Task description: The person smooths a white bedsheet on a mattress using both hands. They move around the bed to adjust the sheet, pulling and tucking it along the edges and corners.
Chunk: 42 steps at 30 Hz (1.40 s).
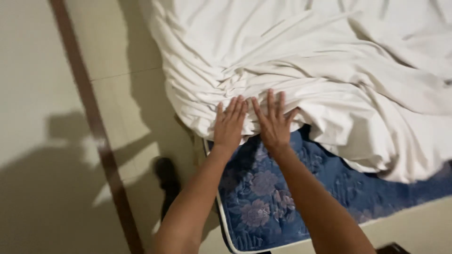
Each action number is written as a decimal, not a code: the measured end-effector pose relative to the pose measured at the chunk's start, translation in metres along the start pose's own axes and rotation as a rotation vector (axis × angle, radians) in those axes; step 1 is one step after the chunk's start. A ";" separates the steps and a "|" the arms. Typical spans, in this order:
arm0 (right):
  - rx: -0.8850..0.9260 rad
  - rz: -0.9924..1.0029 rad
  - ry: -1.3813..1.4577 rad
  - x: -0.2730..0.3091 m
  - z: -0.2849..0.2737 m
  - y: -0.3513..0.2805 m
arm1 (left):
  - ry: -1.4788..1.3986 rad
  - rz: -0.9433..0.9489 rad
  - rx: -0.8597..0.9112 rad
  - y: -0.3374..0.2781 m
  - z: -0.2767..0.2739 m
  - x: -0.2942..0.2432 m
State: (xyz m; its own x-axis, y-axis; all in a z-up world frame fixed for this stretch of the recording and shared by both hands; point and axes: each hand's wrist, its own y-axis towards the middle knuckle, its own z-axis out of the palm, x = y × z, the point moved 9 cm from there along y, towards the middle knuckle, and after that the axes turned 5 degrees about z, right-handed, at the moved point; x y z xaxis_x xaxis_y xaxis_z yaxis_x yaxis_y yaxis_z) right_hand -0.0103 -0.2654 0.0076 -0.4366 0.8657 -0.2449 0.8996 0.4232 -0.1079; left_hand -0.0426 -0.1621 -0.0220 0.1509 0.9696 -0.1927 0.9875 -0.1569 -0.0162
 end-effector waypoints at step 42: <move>0.064 -0.089 0.145 0.038 0.039 -0.113 | -0.065 0.101 0.048 -0.098 -0.015 -0.050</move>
State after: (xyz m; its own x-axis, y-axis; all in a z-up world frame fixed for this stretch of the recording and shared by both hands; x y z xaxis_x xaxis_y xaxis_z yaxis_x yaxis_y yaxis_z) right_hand -0.1286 -0.2906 -0.0266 -0.5075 0.8569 -0.0902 0.8539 0.4862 -0.1857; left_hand -0.1468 -0.1925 0.0039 0.2450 0.9343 -0.2589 0.9638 -0.2637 -0.0397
